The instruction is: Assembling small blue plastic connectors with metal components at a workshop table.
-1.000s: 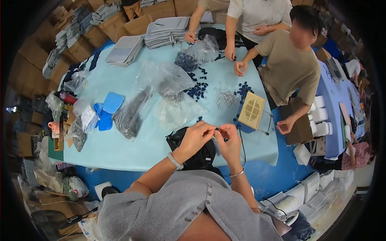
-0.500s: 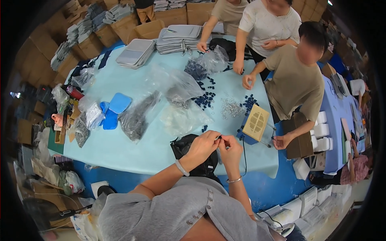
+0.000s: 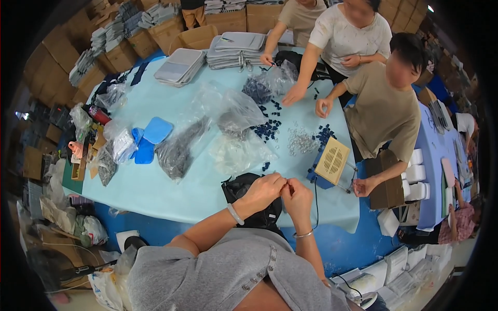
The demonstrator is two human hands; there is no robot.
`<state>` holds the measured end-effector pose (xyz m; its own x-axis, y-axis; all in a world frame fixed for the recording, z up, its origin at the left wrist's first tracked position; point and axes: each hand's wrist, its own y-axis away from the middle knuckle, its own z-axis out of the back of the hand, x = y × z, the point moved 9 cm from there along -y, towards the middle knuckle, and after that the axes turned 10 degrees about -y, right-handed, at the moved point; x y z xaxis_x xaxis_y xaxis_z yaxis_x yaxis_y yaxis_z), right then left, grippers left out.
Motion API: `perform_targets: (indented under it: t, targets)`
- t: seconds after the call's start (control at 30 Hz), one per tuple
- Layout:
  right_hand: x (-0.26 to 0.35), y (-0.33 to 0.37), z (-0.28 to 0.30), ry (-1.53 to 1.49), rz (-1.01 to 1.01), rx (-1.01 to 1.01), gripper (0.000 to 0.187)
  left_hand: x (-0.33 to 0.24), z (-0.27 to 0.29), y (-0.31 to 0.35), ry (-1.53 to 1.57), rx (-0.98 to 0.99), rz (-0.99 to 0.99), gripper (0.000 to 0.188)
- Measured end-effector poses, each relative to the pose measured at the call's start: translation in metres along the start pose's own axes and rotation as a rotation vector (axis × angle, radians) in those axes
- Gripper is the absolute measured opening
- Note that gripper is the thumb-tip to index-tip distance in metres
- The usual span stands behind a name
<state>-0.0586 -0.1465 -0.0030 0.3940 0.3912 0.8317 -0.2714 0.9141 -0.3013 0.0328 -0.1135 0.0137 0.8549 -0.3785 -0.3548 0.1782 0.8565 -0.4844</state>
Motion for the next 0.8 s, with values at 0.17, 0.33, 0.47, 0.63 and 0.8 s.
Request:
perform_targets:
  t: [0.17, 0.33, 0.47, 0.63, 0.8]
  targets:
    - [-0.004, 0.003, 0.002, -0.083, -0.038, -0.045, 0.007, 0.010, -0.004, 0.002, 0.096, -0.019, 0.065, 0.018]
    - [-0.018, 0.003, -0.003, -0.207, -0.073, 0.037, 0.005, 0.029, -0.011, 0.008, 0.351, 0.035, 0.302, 0.013]
    - [-0.023, 0.001, -0.009, -0.254, -0.139, 0.095, 0.004, 0.037, -0.009, 0.006, 0.363, 0.008, 0.339, 0.008]
    - [-0.026, -0.001, -0.010, -0.394, -0.147, 0.022, 0.005, 0.022, 0.005, -0.001, 0.266, -0.057, 0.204, 0.006]
    - [-0.021, 0.002, -0.009, -0.392, -0.142, -0.002, 0.006, 0.016, 0.005, 0.001, 0.181, -0.026, 0.155, 0.014]
